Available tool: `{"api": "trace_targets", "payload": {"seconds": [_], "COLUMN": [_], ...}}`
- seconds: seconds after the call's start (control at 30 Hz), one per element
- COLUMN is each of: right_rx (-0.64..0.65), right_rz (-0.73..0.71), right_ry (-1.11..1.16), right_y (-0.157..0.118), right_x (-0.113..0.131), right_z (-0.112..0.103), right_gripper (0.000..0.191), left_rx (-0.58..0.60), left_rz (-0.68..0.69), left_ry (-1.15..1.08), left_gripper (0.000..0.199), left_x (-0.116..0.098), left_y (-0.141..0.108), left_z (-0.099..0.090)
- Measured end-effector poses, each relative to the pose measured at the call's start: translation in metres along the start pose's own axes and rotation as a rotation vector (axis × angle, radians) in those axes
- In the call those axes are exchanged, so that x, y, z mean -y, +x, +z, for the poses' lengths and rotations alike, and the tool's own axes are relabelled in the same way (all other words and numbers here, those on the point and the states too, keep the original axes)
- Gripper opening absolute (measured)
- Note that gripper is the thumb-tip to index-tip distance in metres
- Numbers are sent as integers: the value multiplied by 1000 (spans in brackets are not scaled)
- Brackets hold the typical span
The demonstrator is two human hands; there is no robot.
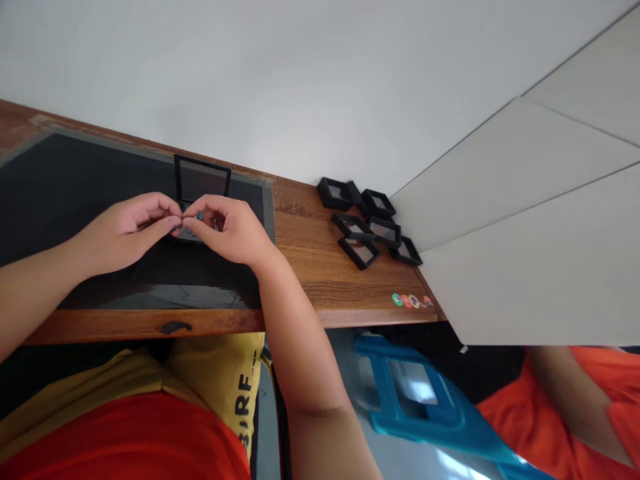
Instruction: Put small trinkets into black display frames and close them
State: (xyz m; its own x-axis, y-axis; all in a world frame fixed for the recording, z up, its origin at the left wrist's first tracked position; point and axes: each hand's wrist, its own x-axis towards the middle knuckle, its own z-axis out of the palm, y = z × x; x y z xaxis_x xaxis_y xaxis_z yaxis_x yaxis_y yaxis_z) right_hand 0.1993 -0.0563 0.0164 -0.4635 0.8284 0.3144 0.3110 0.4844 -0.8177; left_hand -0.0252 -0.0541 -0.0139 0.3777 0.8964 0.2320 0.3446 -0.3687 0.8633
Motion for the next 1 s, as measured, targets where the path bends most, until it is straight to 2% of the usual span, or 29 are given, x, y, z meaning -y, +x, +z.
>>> {"api": "trace_targets", "payload": {"seconds": [0.27, 0.4, 0.47, 0.57, 0.8, 0.9, 1.0], "right_rx": [-65, -147, -120, -44, 9, 32, 59], "right_rz": [110, 198, 266, 315, 299, 296, 295], "right_ry": [-47, -332, -462, -526, -487, -449, -436], "right_y": [2, 1, -1, -2, -2, -3, -3], "right_x": [3, 8, 12, 17, 20, 19, 18], "right_z": [-6, -15, -17, -17, -16, -16, -16], "right_gripper": [22, 13, 9, 8, 8, 8, 6], "left_rx": [4, -19, -43, -98, -192, -212, -287], "left_rz": [-32, -61, -70, -86, -149, -140, -106], "left_ry": [-12, -1, 15, 75, 140, 126, 80], "left_gripper": [31, 32, 31, 30, 27, 24, 19], "left_x": [5, 8, 6, 3, 3, 2, -1], "left_y": [2, 4, 5, 6, 6, 5, 3], "left_z": [1, 0, -2, -5, -11, -11, -11]}}
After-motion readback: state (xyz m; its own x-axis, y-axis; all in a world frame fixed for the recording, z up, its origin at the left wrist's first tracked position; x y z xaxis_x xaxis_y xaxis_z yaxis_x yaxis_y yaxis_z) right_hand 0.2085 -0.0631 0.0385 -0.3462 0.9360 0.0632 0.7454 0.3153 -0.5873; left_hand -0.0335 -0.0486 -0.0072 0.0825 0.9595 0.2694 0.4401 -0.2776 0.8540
